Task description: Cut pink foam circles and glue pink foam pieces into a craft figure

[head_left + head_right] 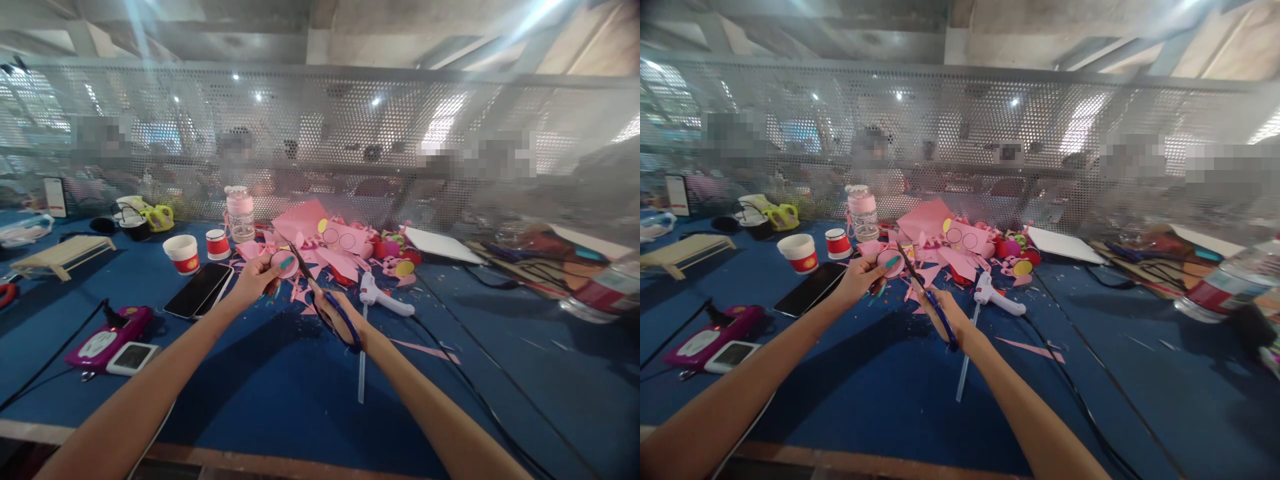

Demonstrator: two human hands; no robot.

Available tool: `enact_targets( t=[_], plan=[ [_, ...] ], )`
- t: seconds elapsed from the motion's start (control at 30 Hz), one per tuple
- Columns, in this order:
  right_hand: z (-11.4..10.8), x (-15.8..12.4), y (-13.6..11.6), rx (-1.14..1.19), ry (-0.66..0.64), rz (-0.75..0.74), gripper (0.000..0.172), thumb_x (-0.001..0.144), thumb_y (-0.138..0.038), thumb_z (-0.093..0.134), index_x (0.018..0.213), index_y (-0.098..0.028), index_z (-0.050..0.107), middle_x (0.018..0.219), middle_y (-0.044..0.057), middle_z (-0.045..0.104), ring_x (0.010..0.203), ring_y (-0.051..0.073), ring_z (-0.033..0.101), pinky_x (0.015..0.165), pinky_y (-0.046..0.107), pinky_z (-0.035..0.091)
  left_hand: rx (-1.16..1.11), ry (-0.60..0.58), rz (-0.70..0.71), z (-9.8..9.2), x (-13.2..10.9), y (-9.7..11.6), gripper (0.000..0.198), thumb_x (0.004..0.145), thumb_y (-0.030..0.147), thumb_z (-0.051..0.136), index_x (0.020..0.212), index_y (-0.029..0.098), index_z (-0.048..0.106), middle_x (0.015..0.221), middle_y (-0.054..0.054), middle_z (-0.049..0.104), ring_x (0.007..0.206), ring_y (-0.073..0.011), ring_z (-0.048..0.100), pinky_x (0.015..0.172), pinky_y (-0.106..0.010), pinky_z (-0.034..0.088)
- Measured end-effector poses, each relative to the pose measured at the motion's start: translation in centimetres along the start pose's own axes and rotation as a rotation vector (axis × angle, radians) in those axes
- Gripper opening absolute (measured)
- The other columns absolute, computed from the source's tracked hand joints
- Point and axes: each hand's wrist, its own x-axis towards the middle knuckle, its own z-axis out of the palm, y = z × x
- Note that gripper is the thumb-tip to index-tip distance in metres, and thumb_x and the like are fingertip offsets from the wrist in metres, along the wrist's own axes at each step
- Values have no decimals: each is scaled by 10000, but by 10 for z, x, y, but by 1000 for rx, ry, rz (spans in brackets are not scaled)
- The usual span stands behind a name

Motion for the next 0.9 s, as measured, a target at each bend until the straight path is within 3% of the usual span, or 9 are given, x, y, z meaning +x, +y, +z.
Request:
enact_targets(
  t=[0.33, 0.47, 0.6, 0.73, 0.8, 0.9],
  plan=[
    [-1, 3, 0, -151, -3, -31, 559, 789, -679, 307, 494, -205, 332, 439, -37, 313, 423, 82, 285, 398, 232, 215, 6, -37, -5, -7, 4, -7, 351, 676, 466, 646, 645, 147, 505, 406, 44, 509, 299, -50, 420, 319, -169, 291],
    [-4, 9, -1, -284, 113, 21, 528, 767, -643, 390, 480, -205, 320, 438, -36, 322, 439, 89, 312, 421, 234, 234, 11, -29, -30, -9, 6, -11, 374, 657, 485, 654, 702, 135, 531, 449, 31, 560, 318, -76, 481, 325, -179, 343],
    [-9, 18, 8, -407, 209, 111, 408, 739, -523, 501, 519, -190, 423, 483, -10, 454, 462, 106, 403, 445, 227, 285, -15, -25, -94, -8, 6, -17, 401, 643, 474, 672, 795, 122, 557, 466, 12, 597, 400, -127, 579, 398, -198, 445],
    [-15, 22, 15, -582, 305, 170, 251, 701, -333, 565, 528, -183, 462, 528, 22, 548, 514, 133, 499, 464, 221, 296, -80, -16, -147, -3, 5, -30, 441, 621, 430, 703, 890, 111, 561, 602, -26, 656, 525, -168, 654, 498, -233, 524],
    [-17, 23, 17, -623, 336, 215, 261, 697, -336, 570, 509, -183, 473, 497, 22, 548, 511, 146, 522, 459, 225, 292, -82, -28, -146, -2, 6, -38, 480, 645, 396, 694, 993, 106, 536, 674, -43, 672, 538, -171, 661, 511, -243, 534],
    [-19, 23, 21, -634, 341, 250, 256, 697, -353, 583, 526, -171, 524, 501, 21, 576, 532, 157, 560, 469, 224, 310, -77, 49, -85, -5, 7, -49, 548, 702, 319, 652, 1179, 158, 434, 892, -67, 672, 535, -144, 658, 517, -251, 541]
  ],
)
